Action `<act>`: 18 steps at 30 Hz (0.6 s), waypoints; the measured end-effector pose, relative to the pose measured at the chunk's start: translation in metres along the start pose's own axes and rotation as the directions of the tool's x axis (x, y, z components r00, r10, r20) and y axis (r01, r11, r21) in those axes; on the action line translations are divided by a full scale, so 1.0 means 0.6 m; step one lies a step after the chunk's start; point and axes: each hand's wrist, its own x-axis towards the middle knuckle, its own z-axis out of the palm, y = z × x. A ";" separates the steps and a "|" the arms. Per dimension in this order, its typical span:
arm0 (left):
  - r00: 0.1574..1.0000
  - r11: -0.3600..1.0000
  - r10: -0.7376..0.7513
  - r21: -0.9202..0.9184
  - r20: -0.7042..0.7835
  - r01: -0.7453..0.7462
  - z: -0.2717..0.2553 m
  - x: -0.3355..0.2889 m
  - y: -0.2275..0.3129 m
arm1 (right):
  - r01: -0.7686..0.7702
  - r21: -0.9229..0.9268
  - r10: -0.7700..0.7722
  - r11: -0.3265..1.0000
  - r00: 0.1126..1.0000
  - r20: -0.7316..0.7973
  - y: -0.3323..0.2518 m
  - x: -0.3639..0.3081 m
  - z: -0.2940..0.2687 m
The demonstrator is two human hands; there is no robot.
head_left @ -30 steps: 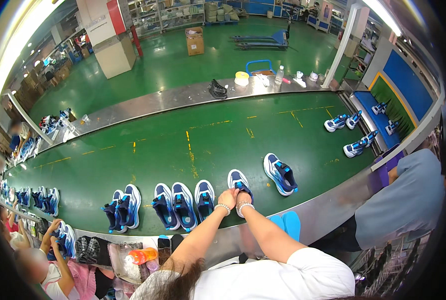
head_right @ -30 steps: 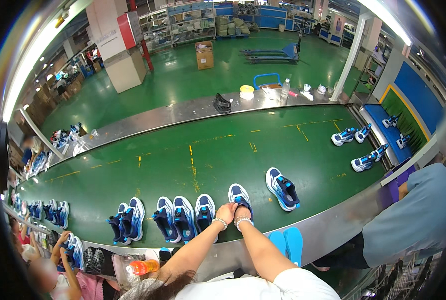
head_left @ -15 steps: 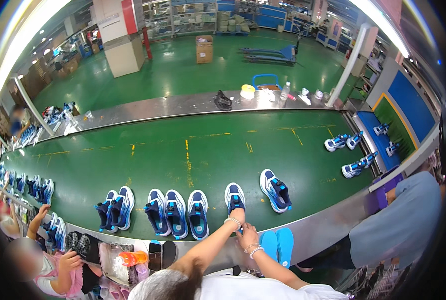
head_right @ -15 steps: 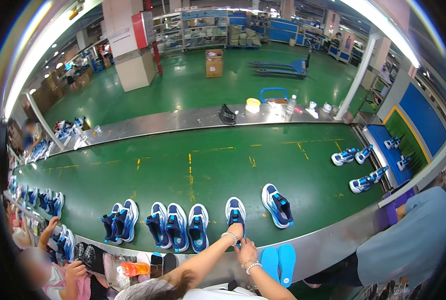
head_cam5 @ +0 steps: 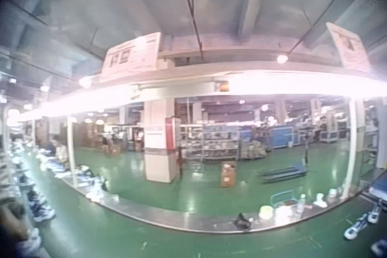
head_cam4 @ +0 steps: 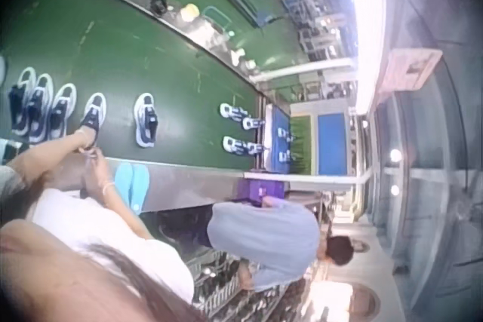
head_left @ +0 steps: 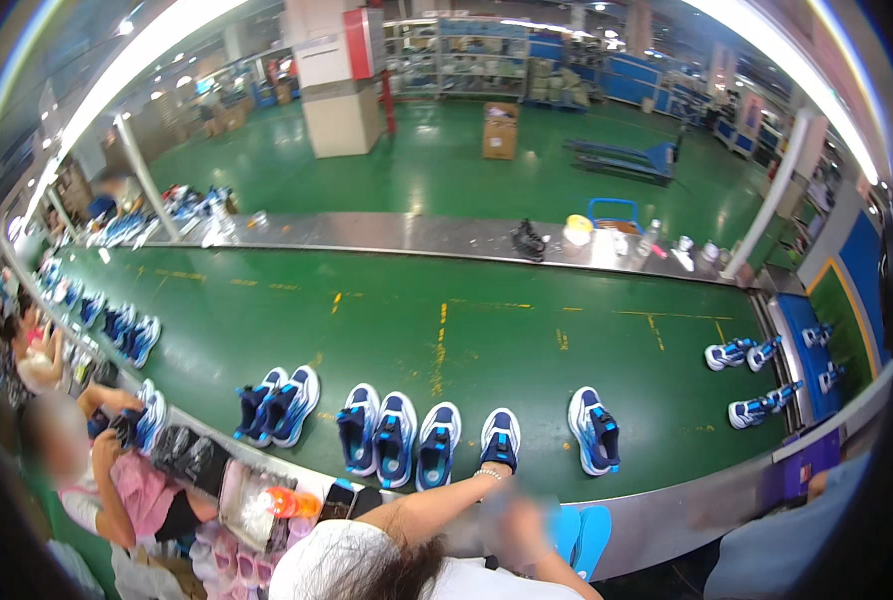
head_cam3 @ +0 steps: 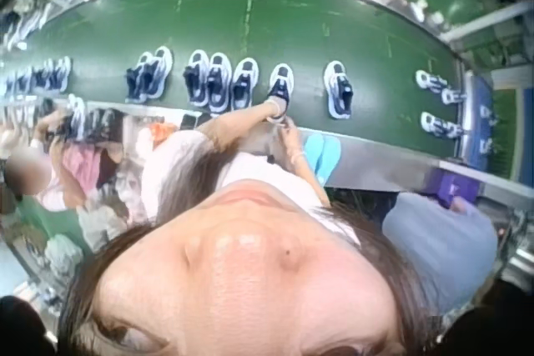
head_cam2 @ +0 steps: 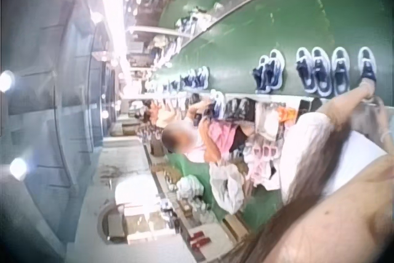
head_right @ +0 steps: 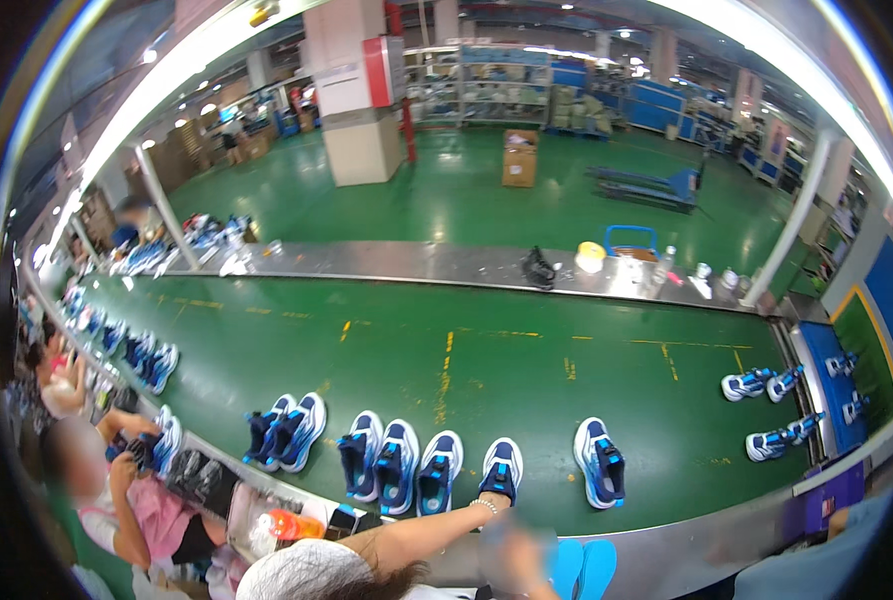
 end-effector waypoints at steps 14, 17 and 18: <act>0.992 0.930 0.123 0.348 0.002 -0.116 0.052 0.122 -0.060 | -0.535 -0.144 0.508 0.833 0.841 -0.183 0.029 -0.110 -0.204; 0.999 0.910 0.037 0.413 0.008 -0.037 0.014 0.058 -0.055 | -0.552 -0.375 0.561 0.745 0.822 -0.094 0.007 -0.123 -0.199; 0.999 0.903 -0.014 0.430 0.040 -0.005 -0.002 0.025 -0.057 | -0.555 -0.455 0.593 0.696 0.802 -0.071 -0.006 -0.117 -0.199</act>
